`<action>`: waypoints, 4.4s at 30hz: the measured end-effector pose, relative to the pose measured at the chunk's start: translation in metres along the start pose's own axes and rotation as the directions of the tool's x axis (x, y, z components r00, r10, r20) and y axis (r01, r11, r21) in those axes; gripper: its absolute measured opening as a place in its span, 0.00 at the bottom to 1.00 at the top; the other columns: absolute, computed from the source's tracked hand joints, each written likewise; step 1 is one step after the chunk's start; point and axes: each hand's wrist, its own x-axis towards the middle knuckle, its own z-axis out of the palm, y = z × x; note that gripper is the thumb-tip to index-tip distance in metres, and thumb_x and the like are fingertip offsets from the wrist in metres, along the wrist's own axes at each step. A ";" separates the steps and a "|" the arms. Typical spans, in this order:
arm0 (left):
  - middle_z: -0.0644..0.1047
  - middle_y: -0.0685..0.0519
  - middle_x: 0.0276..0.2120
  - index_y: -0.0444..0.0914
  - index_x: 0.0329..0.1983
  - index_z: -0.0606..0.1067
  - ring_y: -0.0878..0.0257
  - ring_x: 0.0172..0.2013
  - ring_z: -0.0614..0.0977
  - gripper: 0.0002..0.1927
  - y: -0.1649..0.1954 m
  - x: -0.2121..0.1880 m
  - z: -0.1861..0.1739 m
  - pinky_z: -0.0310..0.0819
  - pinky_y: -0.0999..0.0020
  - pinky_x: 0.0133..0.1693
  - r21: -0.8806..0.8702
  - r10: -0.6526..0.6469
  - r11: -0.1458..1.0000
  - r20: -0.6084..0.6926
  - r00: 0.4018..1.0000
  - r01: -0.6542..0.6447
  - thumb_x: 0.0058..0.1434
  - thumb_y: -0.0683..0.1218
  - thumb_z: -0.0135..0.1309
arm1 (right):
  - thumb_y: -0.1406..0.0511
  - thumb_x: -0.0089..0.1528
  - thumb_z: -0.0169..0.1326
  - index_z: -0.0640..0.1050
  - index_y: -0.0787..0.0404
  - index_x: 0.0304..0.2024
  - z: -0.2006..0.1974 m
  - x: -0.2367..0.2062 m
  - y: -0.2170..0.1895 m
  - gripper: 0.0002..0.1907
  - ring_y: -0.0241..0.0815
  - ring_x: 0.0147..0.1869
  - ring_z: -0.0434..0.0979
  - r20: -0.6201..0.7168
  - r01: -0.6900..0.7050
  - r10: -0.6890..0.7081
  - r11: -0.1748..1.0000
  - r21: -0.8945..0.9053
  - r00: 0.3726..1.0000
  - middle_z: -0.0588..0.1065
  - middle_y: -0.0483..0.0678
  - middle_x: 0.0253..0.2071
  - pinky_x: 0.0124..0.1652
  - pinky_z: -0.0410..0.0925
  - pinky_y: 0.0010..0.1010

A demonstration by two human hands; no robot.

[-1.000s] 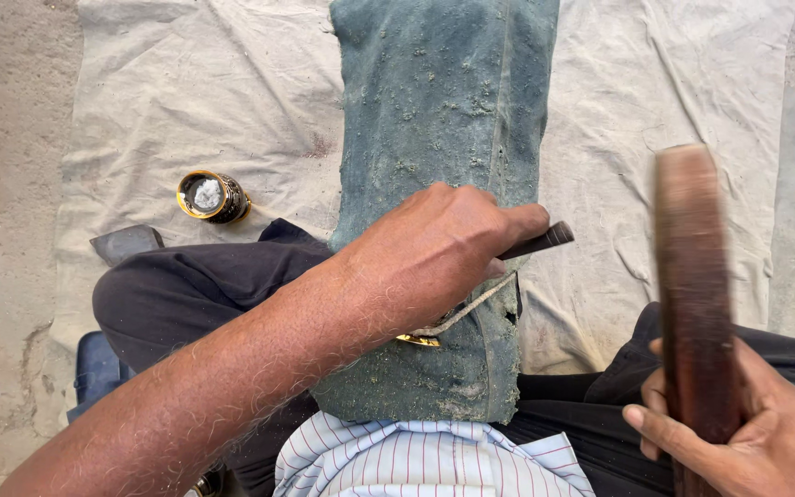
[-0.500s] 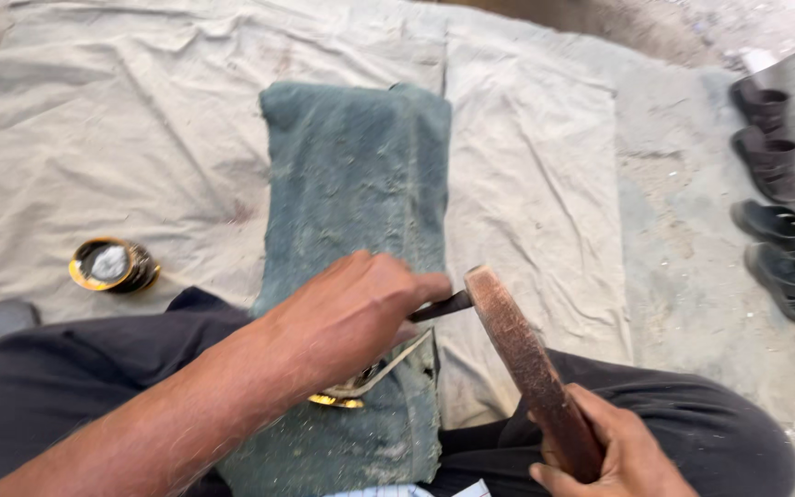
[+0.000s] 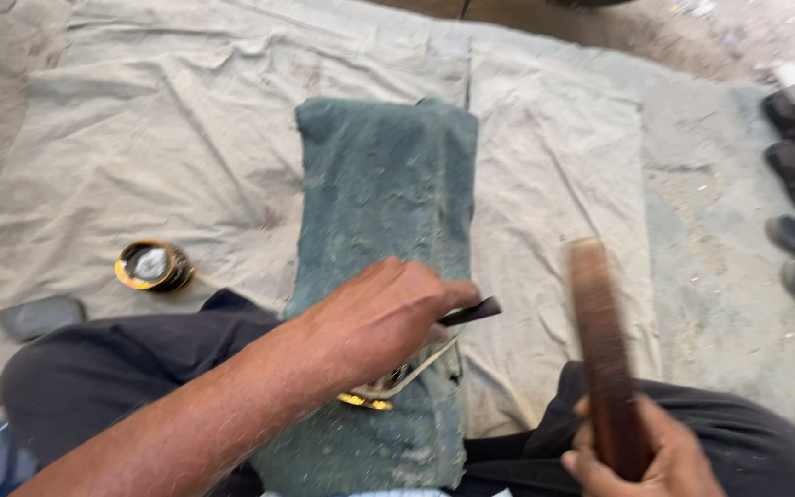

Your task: The person sits on the ground with a sandbag on their lap holding a small brass vase. They hold a punch against the vase surface and strike it with a wooden mallet, repositioning the punch repeatedly to emboss a decorative pattern into the metal.

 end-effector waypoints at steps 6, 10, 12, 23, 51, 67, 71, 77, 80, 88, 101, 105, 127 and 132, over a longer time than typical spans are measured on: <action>0.83 0.44 0.31 0.42 0.56 0.77 0.48 0.33 0.85 0.25 -0.011 -0.003 0.011 0.79 0.54 0.32 0.030 0.023 0.999 -0.026 0.999 -0.022 0.53 0.42 0.64 | 0.77 0.54 0.71 0.71 0.64 0.55 0.011 -0.003 -0.009 0.30 0.43 0.28 0.78 -0.076 -0.203 0.192 0.956 -0.209 0.979 0.73 0.54 0.30 0.31 0.77 0.38; 0.84 0.46 0.31 0.42 0.58 0.76 0.58 0.29 0.86 0.25 -0.014 0.001 0.017 0.82 0.62 0.28 0.014 -0.029 1.000 0.032 0.999 0.028 0.56 0.42 0.63 | 0.78 0.54 0.70 0.71 0.65 0.55 0.020 -0.004 -0.010 0.30 0.46 0.29 0.79 -0.074 -0.220 0.212 0.965 -0.140 0.975 0.73 0.55 0.31 0.31 0.79 0.40; 0.84 0.46 0.30 0.42 0.58 0.76 0.58 0.29 0.86 0.25 -0.015 0.001 0.018 0.82 0.62 0.27 0.018 -0.033 0.999 0.040 0.999 0.033 0.55 0.42 0.63 | 0.78 0.53 0.70 0.71 0.65 0.55 0.023 -0.004 -0.005 0.30 0.46 0.29 0.79 -0.069 -0.212 0.204 0.967 -0.140 0.977 0.73 0.56 0.32 0.32 0.78 0.40; 0.82 0.46 0.27 0.42 0.57 0.76 0.53 0.30 0.86 0.25 -0.016 0.000 0.015 0.79 0.56 0.30 0.029 -0.002 1.000 0.014 1.000 0.001 0.54 0.43 0.65 | 0.70 0.53 0.70 0.72 0.65 0.54 0.025 -0.006 0.006 0.29 0.43 0.30 0.79 -0.141 0.213 -0.214 0.977 -0.027 0.967 0.75 0.50 0.33 0.28 0.78 0.38; 0.83 0.47 0.41 0.43 0.58 0.74 0.53 0.38 0.86 0.26 -0.027 -0.009 0.011 0.80 0.58 0.37 -0.046 0.166 0.984 -0.085 0.982 -0.171 0.54 0.44 0.65 | 0.65 0.53 0.74 0.77 0.61 0.45 0.037 0.002 0.025 0.23 0.42 0.26 0.77 -0.125 0.034 -0.075 0.953 -0.301 0.989 0.74 0.49 0.22 0.28 0.72 0.37; 0.84 0.50 0.35 0.43 0.57 0.75 0.56 0.34 0.87 0.25 -0.032 -0.011 0.005 0.81 0.59 0.35 -0.064 0.075 0.995 -0.006 0.997 -0.075 0.55 0.44 0.65 | 0.63 0.51 0.74 0.76 0.61 0.47 0.035 0.008 -0.011 0.26 0.45 0.28 0.80 -0.162 -0.035 -0.041 0.896 -0.442 0.986 0.75 0.50 0.27 0.32 0.78 0.36; 0.85 0.52 0.35 0.43 0.56 0.76 0.59 0.34 0.87 0.24 -0.035 -0.010 0.005 0.83 0.60 0.36 -0.054 0.087 0.995 -0.001 0.996 -0.087 0.54 0.44 0.65 | 0.60 0.55 0.73 0.75 0.62 0.47 0.032 0.018 -0.016 0.25 0.44 0.30 0.82 -0.163 -0.165 0.086 0.804 -0.571 0.983 0.76 0.51 0.29 0.35 0.79 0.33; 0.84 0.50 0.38 0.42 0.57 0.75 0.57 0.37 0.87 0.24 -0.038 -0.015 0.005 0.82 0.59 0.38 -0.085 0.115 0.989 -0.042 0.992 -0.119 0.57 0.44 0.65 | 0.51 0.53 0.68 0.76 0.60 0.46 0.030 0.021 -0.015 0.27 0.41 0.30 0.83 -0.150 -0.097 0.012 0.811 -0.577 0.989 0.78 0.49 0.29 0.38 0.79 0.31; 0.84 0.50 0.33 0.43 0.55 0.76 0.56 0.36 0.86 0.24 -0.039 -0.015 0.006 0.81 0.59 0.39 -0.021 0.097 0.995 -0.055 0.994 -0.098 0.54 0.46 0.66 | 0.46 0.51 0.66 0.77 0.58 0.46 0.029 0.021 -0.017 0.30 0.39 0.30 0.83 -0.136 -0.018 -0.080 0.797 -0.604 0.987 0.78 0.47 0.29 0.38 0.79 0.28; 0.84 0.50 0.36 0.42 0.56 0.75 0.55 0.38 0.86 0.23 -0.040 -0.019 0.003 0.81 0.57 0.40 -0.066 0.160 0.984 -0.106 0.981 -0.167 0.57 0.45 0.65 | 0.52 0.55 0.65 0.75 0.62 0.46 0.028 0.026 -0.015 0.25 0.40 0.29 0.81 -0.125 -0.073 0.001 0.812 -0.580 0.992 0.77 0.50 0.29 0.35 0.79 0.29; 0.83 0.50 0.35 0.40 0.53 0.75 0.56 0.35 0.87 0.21 -0.039 -0.018 0.000 0.79 0.58 0.36 -0.115 0.104 0.987 -0.062 0.993 -0.110 0.57 0.45 0.66 | 0.50 0.57 0.61 0.79 0.63 0.40 0.021 0.042 0.009 0.23 0.38 0.26 0.79 -0.106 0.017 -0.096 0.812 -0.583 0.990 0.77 0.50 0.28 0.30 0.76 0.26; 0.82 0.51 0.31 0.40 0.54 0.75 0.57 0.33 0.85 0.21 -0.042 -0.022 0.002 0.79 0.59 0.35 -0.069 0.162 0.983 -0.141 0.977 -0.173 0.57 0.44 0.66 | 0.47 0.54 0.62 0.76 0.54 0.47 0.017 0.035 -0.001 0.26 0.33 0.27 0.79 0.040 0.207 -0.273 0.618 -0.758 0.961 0.76 0.45 0.30 0.29 0.76 0.22; 0.83 0.51 0.35 0.42 0.55 0.76 0.57 0.36 0.86 0.20 -0.035 -0.025 0.005 0.80 0.59 0.37 -0.060 0.044 0.997 -0.092 0.995 -0.050 0.59 0.46 0.65 | 0.59 0.50 0.74 0.78 0.55 0.44 0.028 0.030 -0.058 0.24 0.40 0.26 0.78 -0.035 0.006 -0.037 0.767 -0.641 0.999 0.76 0.48 0.27 0.30 0.75 0.30; 0.82 0.49 0.38 0.42 0.59 0.74 0.60 0.35 0.86 0.23 -0.033 -0.024 0.005 0.82 0.63 0.36 -0.099 0.015 0.995 -0.090 0.996 -0.024 0.60 0.45 0.63 | 0.62 0.57 0.71 0.76 0.59 0.47 0.037 0.021 -0.060 0.20 0.44 0.22 0.78 -0.153 -0.095 0.007 0.813 -0.575 0.988 0.75 0.51 0.26 0.23 0.78 0.31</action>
